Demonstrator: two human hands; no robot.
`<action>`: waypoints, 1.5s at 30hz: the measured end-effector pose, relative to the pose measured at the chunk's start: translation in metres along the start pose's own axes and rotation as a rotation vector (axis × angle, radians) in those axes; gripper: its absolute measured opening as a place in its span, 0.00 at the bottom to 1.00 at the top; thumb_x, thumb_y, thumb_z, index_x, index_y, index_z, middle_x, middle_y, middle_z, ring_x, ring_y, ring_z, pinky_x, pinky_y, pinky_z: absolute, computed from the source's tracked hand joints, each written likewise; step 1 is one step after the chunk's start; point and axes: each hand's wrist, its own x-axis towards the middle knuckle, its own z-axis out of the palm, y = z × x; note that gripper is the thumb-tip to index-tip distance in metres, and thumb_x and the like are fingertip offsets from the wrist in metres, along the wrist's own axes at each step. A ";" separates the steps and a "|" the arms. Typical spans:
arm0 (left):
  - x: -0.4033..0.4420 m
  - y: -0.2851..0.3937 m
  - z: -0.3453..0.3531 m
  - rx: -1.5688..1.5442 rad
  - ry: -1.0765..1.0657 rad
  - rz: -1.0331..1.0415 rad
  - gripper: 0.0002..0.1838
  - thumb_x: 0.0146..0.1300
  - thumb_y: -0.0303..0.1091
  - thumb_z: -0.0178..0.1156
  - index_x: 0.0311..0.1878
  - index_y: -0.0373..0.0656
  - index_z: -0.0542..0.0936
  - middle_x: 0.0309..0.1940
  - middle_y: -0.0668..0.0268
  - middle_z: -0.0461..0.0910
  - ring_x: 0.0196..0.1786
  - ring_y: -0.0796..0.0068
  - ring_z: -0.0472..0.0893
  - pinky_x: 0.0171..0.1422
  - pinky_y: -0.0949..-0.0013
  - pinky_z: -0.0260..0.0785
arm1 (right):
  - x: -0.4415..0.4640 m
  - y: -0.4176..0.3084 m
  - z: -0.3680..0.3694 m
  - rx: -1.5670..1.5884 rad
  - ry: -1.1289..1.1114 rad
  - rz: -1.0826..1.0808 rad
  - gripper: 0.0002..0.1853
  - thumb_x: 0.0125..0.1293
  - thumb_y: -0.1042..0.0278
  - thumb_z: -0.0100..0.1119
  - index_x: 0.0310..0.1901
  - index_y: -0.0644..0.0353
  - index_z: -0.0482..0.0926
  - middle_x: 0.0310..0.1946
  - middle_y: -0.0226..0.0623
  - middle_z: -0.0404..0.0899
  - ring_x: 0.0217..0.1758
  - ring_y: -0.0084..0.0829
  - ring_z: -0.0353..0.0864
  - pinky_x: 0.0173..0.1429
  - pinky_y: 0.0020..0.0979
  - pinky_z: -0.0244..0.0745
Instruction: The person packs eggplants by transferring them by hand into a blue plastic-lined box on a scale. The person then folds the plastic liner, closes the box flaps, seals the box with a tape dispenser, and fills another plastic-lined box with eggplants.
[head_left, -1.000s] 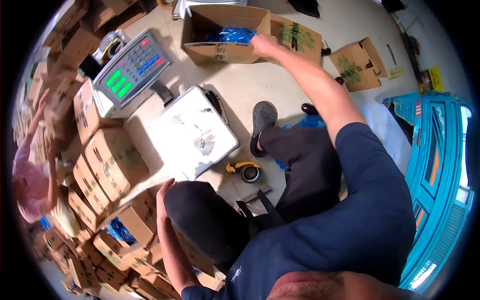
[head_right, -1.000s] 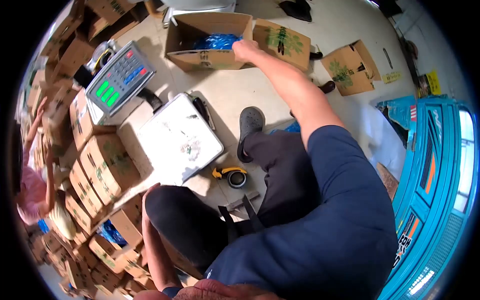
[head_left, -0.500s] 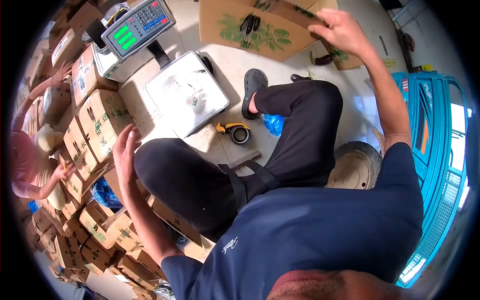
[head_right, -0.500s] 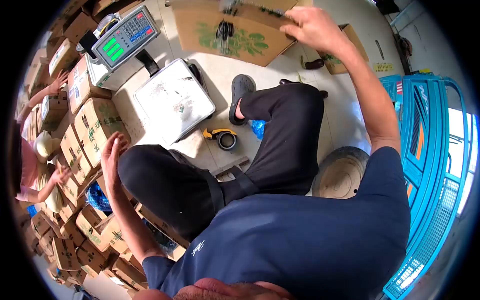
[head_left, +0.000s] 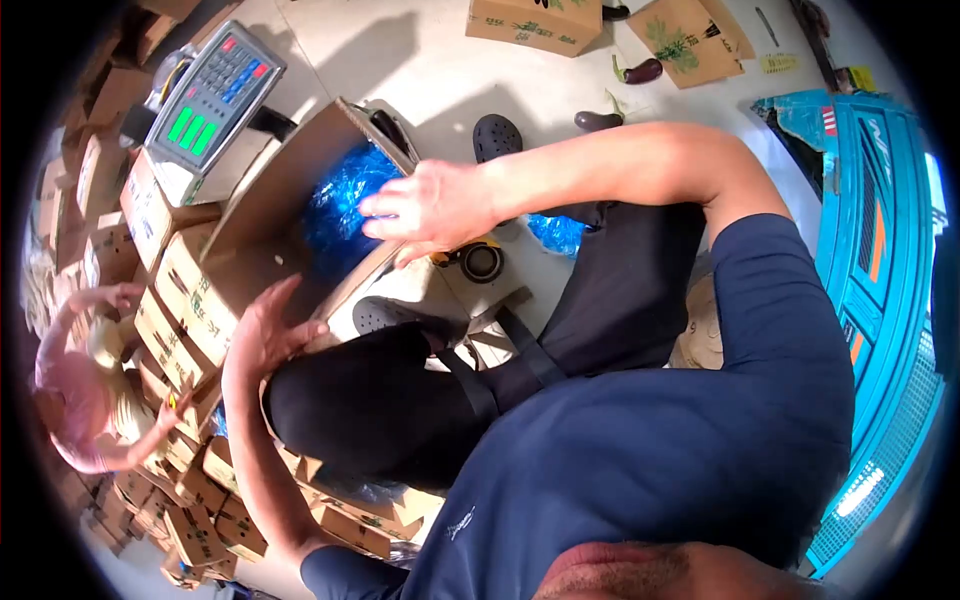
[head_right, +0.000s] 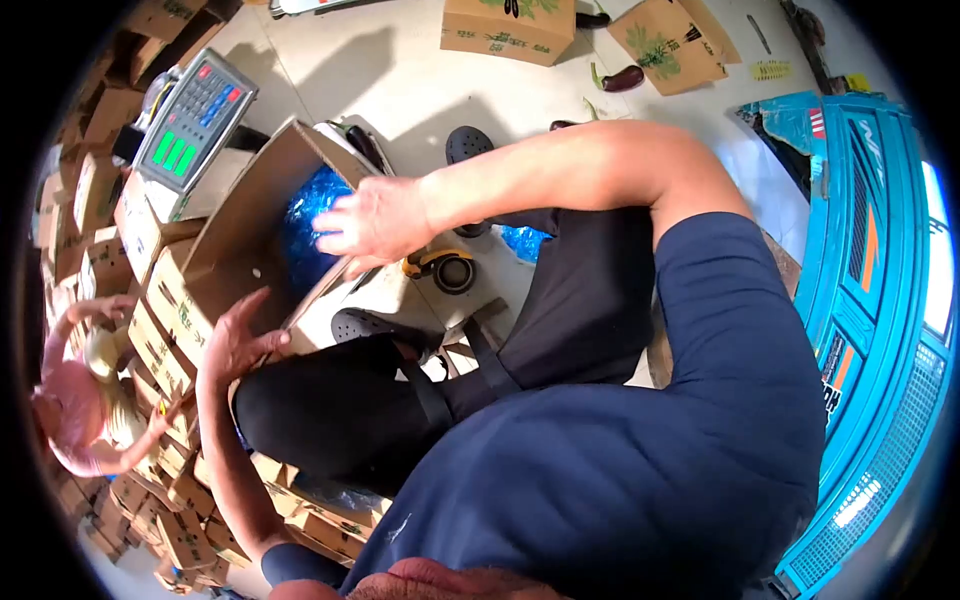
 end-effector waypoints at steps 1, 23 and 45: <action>0.001 -0.003 0.000 -0.055 -0.005 -0.004 0.53 0.50 0.62 0.77 0.72 0.35 0.72 0.67 0.44 0.76 0.71 0.47 0.74 0.74 0.54 0.68 | 0.004 0.014 -0.021 0.032 0.125 0.018 0.18 0.68 0.51 0.65 0.43 0.60 0.80 0.40 0.43 0.83 0.43 0.39 0.86 0.36 0.35 0.84; 0.058 -0.008 -0.001 -0.496 0.064 -0.251 0.31 0.71 0.47 0.67 0.66 0.32 0.76 0.57 0.50 0.83 0.61 0.60 0.82 0.68 0.60 0.71 | -0.062 0.284 0.239 0.433 -0.222 1.428 0.23 0.46 0.57 0.67 0.44 0.62 0.87 0.40 0.53 0.87 0.47 0.47 0.88 0.52 0.41 0.83; 0.067 0.004 0.005 -0.393 0.033 -0.195 0.26 0.69 0.38 0.65 0.66 0.35 0.76 0.55 0.47 0.83 0.55 0.54 0.84 0.63 0.58 0.75 | -0.194 0.334 0.157 0.183 -0.052 1.533 0.22 0.60 0.64 0.68 0.57 0.56 0.83 0.46 0.47 0.87 0.51 0.41 0.88 0.56 0.41 0.81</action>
